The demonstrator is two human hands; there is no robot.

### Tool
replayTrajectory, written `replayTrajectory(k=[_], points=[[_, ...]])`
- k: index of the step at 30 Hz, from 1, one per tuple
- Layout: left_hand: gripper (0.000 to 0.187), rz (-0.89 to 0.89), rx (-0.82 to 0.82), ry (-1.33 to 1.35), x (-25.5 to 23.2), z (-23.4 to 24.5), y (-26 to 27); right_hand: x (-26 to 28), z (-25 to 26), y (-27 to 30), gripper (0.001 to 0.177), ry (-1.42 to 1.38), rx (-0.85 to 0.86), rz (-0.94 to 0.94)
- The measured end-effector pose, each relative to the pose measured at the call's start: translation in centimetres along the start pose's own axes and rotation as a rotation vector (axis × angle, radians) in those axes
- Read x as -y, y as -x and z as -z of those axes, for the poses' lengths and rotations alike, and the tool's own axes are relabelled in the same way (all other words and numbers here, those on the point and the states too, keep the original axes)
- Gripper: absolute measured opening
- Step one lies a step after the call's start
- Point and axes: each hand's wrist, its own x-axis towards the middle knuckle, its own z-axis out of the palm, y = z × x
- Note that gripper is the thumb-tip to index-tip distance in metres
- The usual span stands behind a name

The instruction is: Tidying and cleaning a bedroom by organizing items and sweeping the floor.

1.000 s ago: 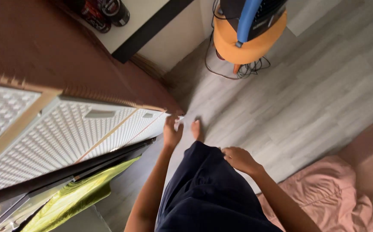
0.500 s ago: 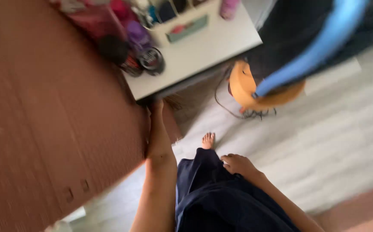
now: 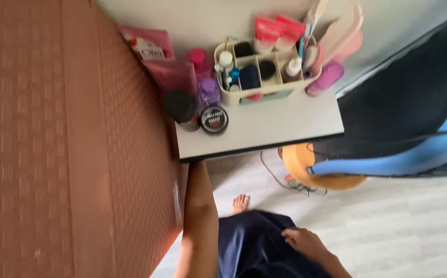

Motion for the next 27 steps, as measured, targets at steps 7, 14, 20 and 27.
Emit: replayTrajectory(k=[7, 14, 20, 27], points=[[0.020, -0.059, -0.060, 0.057, 0.2, -2.4, 9.9, 10.8, 18.0, -4.3, 0.037, -0.733, -0.360, 0.276], [0.005, -0.161, -0.147, 0.086, -5.3, 2.1, 18.2, 22.5, 24.7, -15.2, 0.027, -1.509, -0.018, 0.190], [0.008, -0.270, -0.243, 0.185, -13.1, 7.7, 20.1, 20.9, 24.4, -16.5, 0.020, -1.647, -0.037, 0.339], [0.018, -0.102, -0.182, 0.427, -23.7, 10.4, 12.8, 15.4, 26.8, -10.2, 0.015, -1.189, -0.580, 0.679]])
